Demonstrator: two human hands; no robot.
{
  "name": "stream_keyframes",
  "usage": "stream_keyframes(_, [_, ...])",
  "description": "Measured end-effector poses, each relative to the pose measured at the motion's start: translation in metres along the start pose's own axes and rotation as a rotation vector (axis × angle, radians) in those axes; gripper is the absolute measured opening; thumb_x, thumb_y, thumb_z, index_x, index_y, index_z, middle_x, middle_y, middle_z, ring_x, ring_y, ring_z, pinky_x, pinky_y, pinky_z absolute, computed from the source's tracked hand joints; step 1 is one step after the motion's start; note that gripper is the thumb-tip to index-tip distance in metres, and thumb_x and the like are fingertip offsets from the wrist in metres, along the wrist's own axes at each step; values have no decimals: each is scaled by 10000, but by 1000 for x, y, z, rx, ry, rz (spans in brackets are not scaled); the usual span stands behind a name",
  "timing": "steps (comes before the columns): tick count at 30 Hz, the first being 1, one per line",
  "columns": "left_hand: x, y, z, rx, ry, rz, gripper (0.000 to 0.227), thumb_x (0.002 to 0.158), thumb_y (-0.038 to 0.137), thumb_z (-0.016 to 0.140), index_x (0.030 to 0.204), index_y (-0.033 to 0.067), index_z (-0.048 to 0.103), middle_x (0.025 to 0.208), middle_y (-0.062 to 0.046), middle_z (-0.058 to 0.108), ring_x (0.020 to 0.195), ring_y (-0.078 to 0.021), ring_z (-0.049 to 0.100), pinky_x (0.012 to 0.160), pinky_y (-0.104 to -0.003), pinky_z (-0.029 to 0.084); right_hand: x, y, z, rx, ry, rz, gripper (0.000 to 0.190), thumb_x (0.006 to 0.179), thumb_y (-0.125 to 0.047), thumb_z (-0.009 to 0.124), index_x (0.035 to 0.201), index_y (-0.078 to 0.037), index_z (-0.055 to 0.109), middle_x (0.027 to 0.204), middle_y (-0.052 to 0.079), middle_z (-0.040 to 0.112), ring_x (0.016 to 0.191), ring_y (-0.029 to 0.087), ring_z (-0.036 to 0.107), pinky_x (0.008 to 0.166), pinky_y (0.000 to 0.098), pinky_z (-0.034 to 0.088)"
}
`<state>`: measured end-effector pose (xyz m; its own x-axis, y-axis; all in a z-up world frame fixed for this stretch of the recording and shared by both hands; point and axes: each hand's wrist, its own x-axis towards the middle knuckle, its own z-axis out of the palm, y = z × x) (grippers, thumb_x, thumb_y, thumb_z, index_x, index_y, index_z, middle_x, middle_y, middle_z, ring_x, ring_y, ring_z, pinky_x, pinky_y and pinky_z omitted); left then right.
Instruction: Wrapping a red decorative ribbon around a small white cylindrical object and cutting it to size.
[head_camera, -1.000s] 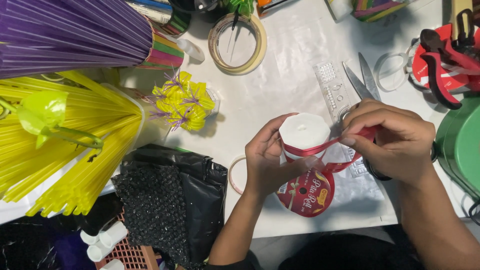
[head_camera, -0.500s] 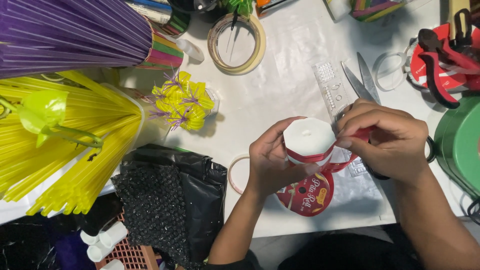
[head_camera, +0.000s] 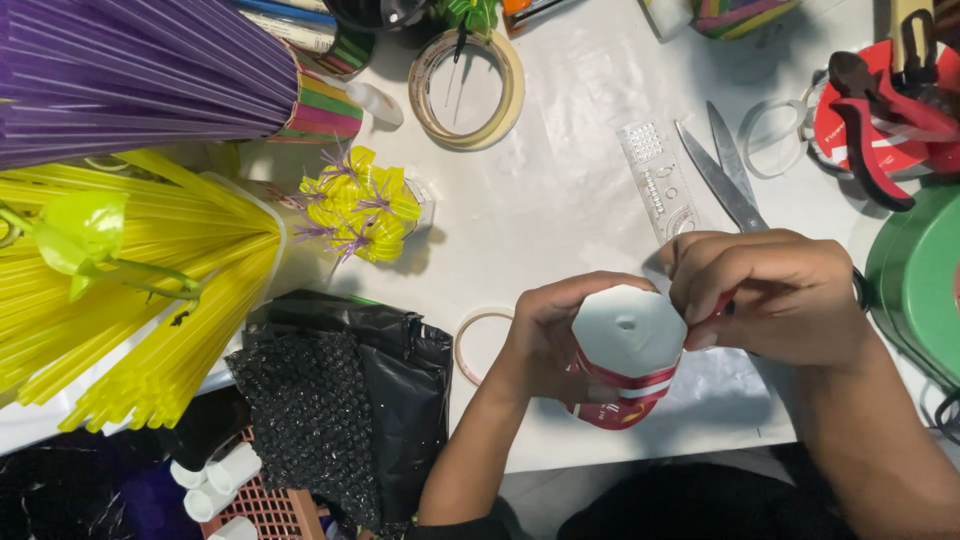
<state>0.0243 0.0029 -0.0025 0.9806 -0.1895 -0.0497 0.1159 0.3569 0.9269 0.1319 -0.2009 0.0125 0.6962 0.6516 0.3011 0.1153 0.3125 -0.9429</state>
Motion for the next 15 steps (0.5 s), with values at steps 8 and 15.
stream_keyframes(8, [3, -17, -6, -26, -37, 16, 718, 787, 479, 858, 1312, 39, 643, 1311, -115, 684, 1247, -228, 664, 1114, -374, 533, 3, -12, 0, -77, -85, -59, 139, 799, -22, 741, 842, -4, 609, 759, 104, 660, 693, 237, 640, 786, 413, 581])
stream_keyframes(15, [5, -15, -8, -222, -187, 69, 786, 762, 443, 890, 1345, -7, 615, 1334, -160, 668, 1245, -273, 662, 1132, -454, 510, 5, -17, 5, -3, -71, -77, 155, 787, -84, 779, 845, -37, 643, 787, 77, 677, 689, 212, 636, 815, 395, 567])
